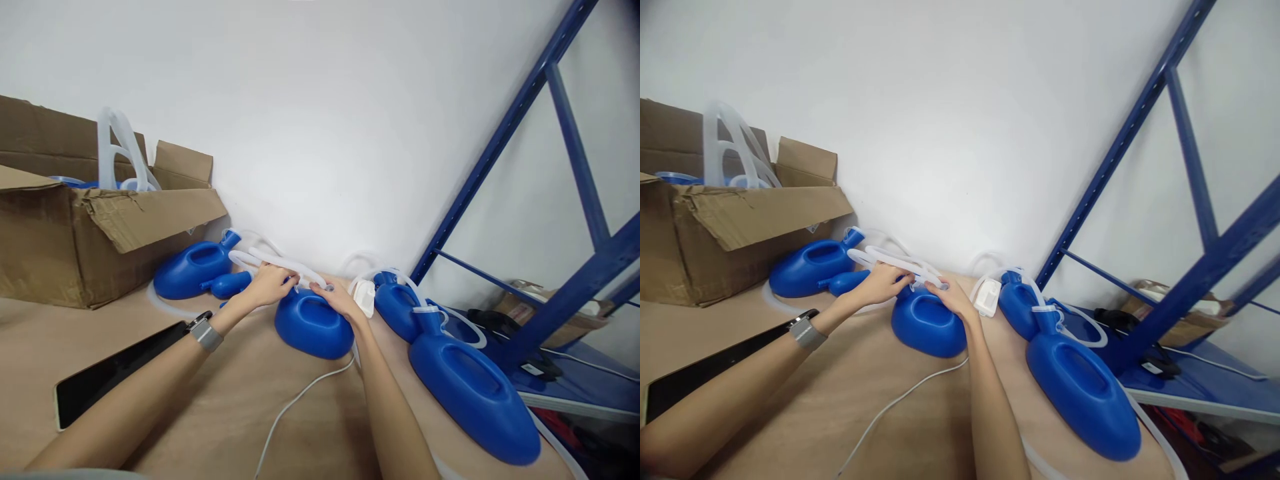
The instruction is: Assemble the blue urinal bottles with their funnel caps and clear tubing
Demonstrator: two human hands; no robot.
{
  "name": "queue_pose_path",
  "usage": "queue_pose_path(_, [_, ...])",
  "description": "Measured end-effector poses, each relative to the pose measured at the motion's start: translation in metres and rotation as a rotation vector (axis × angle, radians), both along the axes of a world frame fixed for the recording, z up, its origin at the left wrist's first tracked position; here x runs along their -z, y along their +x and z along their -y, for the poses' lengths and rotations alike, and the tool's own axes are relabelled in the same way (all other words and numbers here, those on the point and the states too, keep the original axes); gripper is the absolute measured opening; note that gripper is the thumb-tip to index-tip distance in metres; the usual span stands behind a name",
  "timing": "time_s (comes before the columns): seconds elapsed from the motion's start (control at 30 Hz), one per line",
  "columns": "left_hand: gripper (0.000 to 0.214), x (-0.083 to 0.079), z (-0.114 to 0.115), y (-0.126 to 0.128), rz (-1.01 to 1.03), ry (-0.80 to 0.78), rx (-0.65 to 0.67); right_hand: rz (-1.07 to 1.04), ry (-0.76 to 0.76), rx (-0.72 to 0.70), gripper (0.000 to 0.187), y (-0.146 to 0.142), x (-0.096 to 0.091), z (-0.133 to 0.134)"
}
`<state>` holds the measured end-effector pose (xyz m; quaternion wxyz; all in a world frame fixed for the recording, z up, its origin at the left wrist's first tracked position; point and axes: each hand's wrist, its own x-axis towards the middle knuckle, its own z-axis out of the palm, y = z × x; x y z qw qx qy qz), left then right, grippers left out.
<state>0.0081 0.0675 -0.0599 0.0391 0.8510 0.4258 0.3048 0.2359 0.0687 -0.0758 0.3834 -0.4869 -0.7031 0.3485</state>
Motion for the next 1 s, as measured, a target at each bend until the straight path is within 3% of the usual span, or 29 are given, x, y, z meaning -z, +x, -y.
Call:
queue_pose_path(0.23, [0.021,0.006,-0.006,-0.003,0.096,-0.029,-0.004,0.177,0.041,0.149,0.039,-0.008,-0.007,0.003])
queue_pose_path(0.43, [0.023,0.006,-0.006,-0.002,0.14,-0.061,0.007,0.24,0.117,0.092,0.025,-0.029,-0.012,0.003])
queue_pose_path(0.6, [0.026,0.005,-0.007,-0.004,0.161,-0.078,0.003,0.131,0.082,0.011,0.032,-0.028,-0.007,0.0])
queue_pose_path(1.0, [0.022,0.006,-0.004,0.005,0.22,-0.081,-0.125,0.307,0.022,0.041,0.042,-0.03,-0.009,-0.005])
